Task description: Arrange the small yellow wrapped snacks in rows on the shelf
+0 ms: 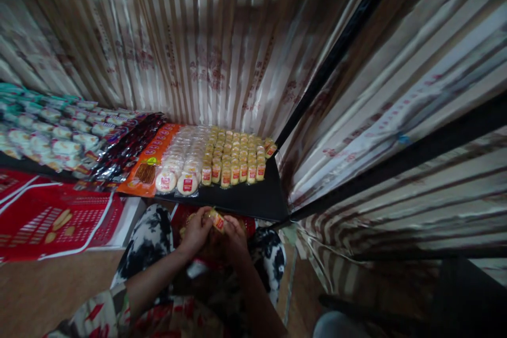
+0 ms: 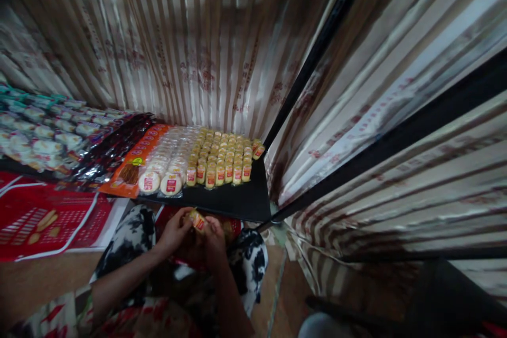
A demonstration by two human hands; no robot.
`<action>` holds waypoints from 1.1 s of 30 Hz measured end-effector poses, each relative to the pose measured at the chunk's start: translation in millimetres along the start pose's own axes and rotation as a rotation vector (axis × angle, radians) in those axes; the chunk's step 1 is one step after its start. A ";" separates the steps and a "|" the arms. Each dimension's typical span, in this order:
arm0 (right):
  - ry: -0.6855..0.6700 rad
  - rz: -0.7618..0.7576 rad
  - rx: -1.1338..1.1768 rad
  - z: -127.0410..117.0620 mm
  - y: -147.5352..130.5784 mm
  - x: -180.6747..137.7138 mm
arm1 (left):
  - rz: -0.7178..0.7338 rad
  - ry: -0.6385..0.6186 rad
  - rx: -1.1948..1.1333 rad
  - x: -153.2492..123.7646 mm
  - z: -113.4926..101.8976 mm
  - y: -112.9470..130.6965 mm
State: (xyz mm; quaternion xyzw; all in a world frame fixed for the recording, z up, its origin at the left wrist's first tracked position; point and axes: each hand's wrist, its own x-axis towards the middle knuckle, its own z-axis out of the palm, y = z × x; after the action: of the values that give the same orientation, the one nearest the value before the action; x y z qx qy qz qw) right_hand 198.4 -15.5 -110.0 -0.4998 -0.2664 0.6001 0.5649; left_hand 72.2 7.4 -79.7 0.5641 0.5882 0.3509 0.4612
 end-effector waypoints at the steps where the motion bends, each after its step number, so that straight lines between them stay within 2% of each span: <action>1: -0.012 -0.011 -0.025 0.9 -4.0 -0.6 | 0.014 0.004 0.004 1.2 -0.5 3.5; 7: -0.006 -0.157 -0.338 -11.9 -32.1 7.0 | 0.124 -0.063 0.044 17.7 0.5 26.9; 11: 0.018 -0.283 -0.558 -28.3 -59.1 20.9 | 0.246 -0.112 0.062 36.8 12.5 55.9; 15: 0.136 -0.421 -0.619 -36.3 -89.8 37.3 | 0.304 -0.150 0.094 61.0 32.8 92.1; 20: 0.284 -0.506 -0.531 -43.4 -121.7 67.8 | 0.454 -0.136 0.068 102.5 68.0 127.1; 23: 0.404 -0.567 -0.521 -55.7 -133.6 95.7 | 0.532 -0.135 0.122 127.5 91.0 140.7; 26: 0.523 -0.622 -0.599 -70.7 -140.9 127.2 | 0.589 -0.175 0.273 146.5 110.9 152.3; 33: 0.726 -0.605 -0.747 -86.6 -149.3 181.4 | 0.663 -0.210 0.562 184.4 140.7 168.3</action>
State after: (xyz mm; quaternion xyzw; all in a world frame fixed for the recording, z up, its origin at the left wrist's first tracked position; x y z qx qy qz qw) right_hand 362.8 167.4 -63.2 -0.7393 -0.3799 0.0694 0.5517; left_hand 272.9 194.1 4.1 0.8582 0.3980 0.2470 0.2099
